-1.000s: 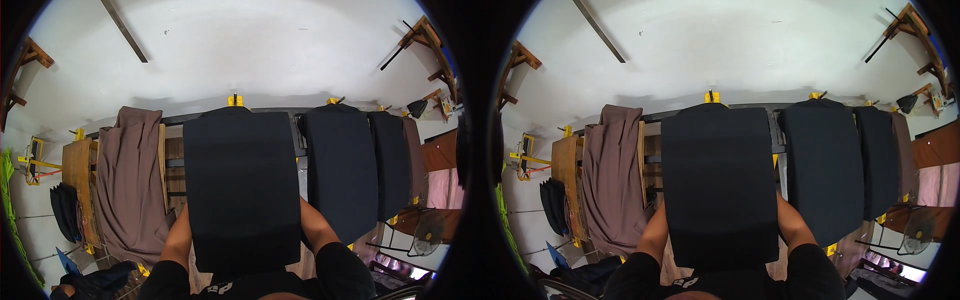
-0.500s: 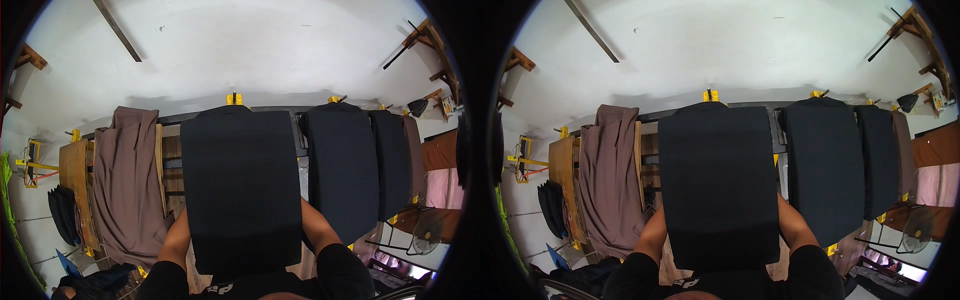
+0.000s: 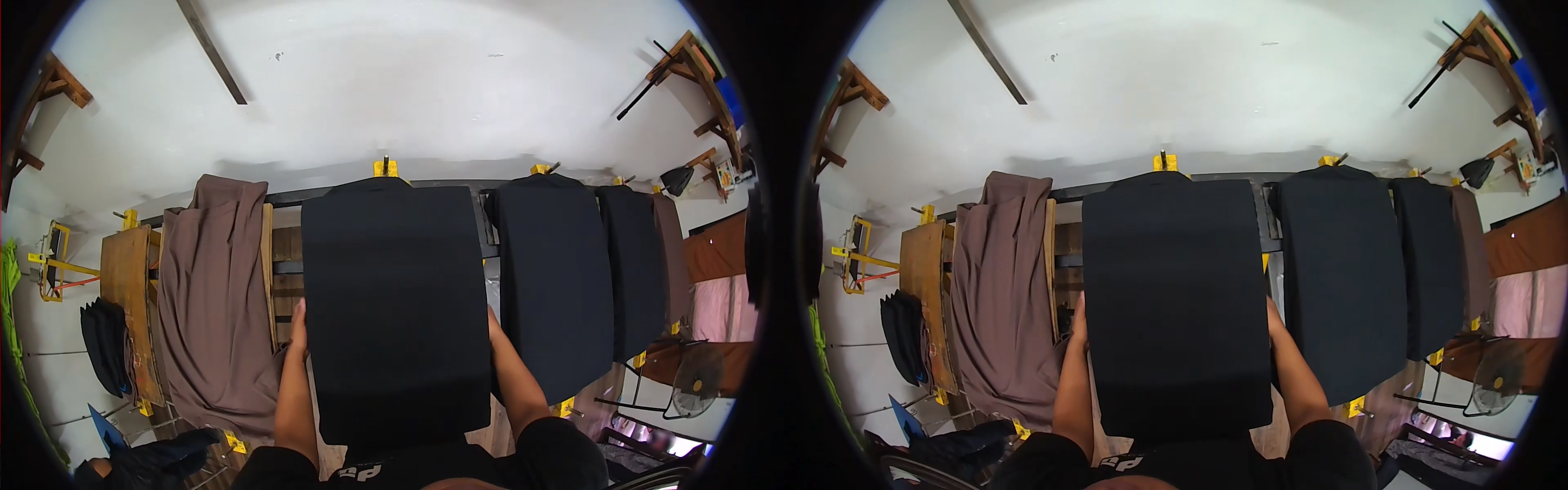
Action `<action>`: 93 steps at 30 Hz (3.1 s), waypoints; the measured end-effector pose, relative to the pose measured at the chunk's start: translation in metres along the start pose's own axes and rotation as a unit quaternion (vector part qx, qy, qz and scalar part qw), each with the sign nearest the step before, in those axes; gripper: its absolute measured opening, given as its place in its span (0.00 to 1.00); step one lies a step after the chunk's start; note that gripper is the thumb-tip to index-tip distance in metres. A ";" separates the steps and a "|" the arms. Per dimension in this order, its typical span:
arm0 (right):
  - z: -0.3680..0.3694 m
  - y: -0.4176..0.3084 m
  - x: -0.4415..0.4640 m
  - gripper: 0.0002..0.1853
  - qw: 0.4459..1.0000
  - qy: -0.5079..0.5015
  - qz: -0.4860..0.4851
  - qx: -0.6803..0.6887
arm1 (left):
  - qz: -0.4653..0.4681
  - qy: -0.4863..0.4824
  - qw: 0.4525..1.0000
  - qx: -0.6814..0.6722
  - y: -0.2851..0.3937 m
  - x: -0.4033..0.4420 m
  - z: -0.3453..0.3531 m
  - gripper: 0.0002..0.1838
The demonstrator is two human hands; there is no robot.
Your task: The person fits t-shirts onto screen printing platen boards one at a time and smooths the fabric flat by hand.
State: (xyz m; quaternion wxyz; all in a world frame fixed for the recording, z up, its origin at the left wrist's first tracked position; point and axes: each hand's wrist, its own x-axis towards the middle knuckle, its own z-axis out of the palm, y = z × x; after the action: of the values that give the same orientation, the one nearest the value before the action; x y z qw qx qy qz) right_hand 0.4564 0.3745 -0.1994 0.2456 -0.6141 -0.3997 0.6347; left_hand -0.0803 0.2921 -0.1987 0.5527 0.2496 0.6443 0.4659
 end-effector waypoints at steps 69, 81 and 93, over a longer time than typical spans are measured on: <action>0.014 0.419 -0.479 0.42 0.892 0.176 0.110 -0.401 | -0.384 -0.060 0.921 -0.012 -0.148 -0.450 -0.191 0.53; 0.236 0.379 -0.542 0.36 0.863 0.385 0.321 -0.068 | -0.458 -0.451 0.689 0.333 -0.110 -0.320 -0.345 0.52; 0.478 0.040 -0.433 0.18 0.873 0.219 -0.285 -0.329 | 0.007 -0.584 0.682 0.441 0.173 -0.316 -0.408 0.35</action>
State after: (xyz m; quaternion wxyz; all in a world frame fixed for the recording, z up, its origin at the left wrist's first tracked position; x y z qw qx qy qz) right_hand 0.0514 -0.0936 -0.0145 0.2802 -0.6422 -0.6792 0.2186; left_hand -0.4155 -0.0278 0.0861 0.6400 0.6901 0.3199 -0.1086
